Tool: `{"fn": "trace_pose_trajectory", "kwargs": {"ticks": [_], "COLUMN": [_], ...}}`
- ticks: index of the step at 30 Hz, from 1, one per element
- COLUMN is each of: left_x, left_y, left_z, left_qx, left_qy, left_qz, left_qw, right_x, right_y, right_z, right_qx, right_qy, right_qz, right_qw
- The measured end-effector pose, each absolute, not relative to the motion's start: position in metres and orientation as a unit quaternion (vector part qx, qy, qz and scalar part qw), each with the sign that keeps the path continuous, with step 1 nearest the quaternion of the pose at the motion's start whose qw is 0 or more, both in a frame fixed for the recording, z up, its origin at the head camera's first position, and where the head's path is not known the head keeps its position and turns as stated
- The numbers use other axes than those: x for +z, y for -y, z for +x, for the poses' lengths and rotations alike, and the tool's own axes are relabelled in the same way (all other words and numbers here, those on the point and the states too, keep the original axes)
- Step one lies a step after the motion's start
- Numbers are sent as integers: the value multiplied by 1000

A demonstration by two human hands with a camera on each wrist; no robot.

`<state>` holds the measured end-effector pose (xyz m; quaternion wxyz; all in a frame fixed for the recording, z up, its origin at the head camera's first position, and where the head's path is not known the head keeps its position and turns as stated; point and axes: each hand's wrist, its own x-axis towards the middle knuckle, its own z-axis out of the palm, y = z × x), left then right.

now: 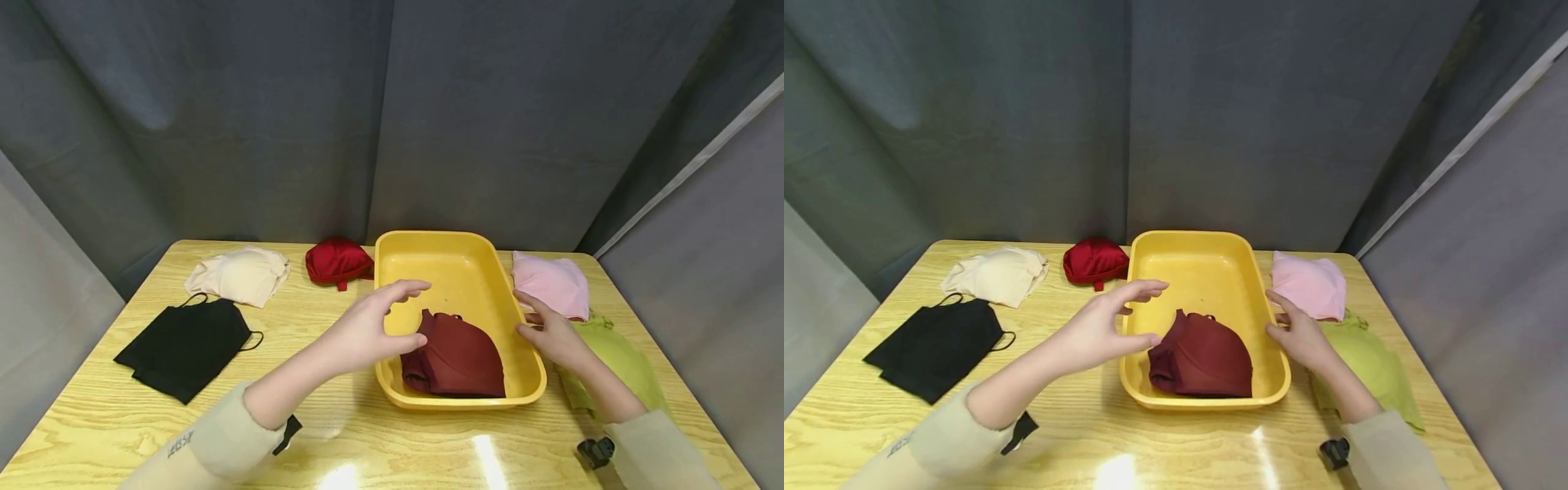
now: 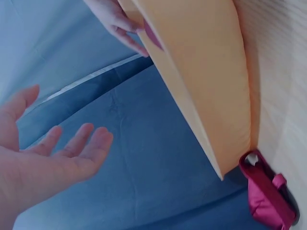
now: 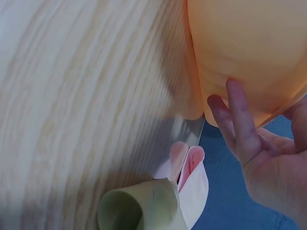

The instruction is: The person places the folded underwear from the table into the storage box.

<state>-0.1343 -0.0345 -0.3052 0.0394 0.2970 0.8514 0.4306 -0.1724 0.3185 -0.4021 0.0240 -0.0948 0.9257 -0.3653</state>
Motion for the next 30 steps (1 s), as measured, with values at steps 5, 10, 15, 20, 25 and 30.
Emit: {"fn": "trace_pose_trajectory", "kwargs": {"ticks": [5, 10, 15, 20, 25, 30], "left_x": [-297, -291, -284, -277, -273, -272], "left_y": [47, 61, 76, 90, 104, 119], "left_z": [-131, -129, -126, -122, -121, -121], "left_qx": [422, 418, 424, 406, 385, 375], "left_qy": [-850, -848, -842, -845, -848, -857], "left_qz": [315, 325, 334, 341, 347, 333], "left_qw": [13, -12, -30, -67, -105, -122], "right_x": [-402, -401, -402, -406, -406, -404], "right_y": [-318, -318, -319, -322, -322, -321], "right_z": [-172, -171, -171, -171, -172, -171], "right_qx": [-355, -357, -360, -355, -359, -359], "right_qy": [-930, -929, -928, -929, -928, -928], "right_qz": [-92, -96, -98, -95, -93, -93], "right_qw": [23, 27, 28, 33, 37, 34]}}
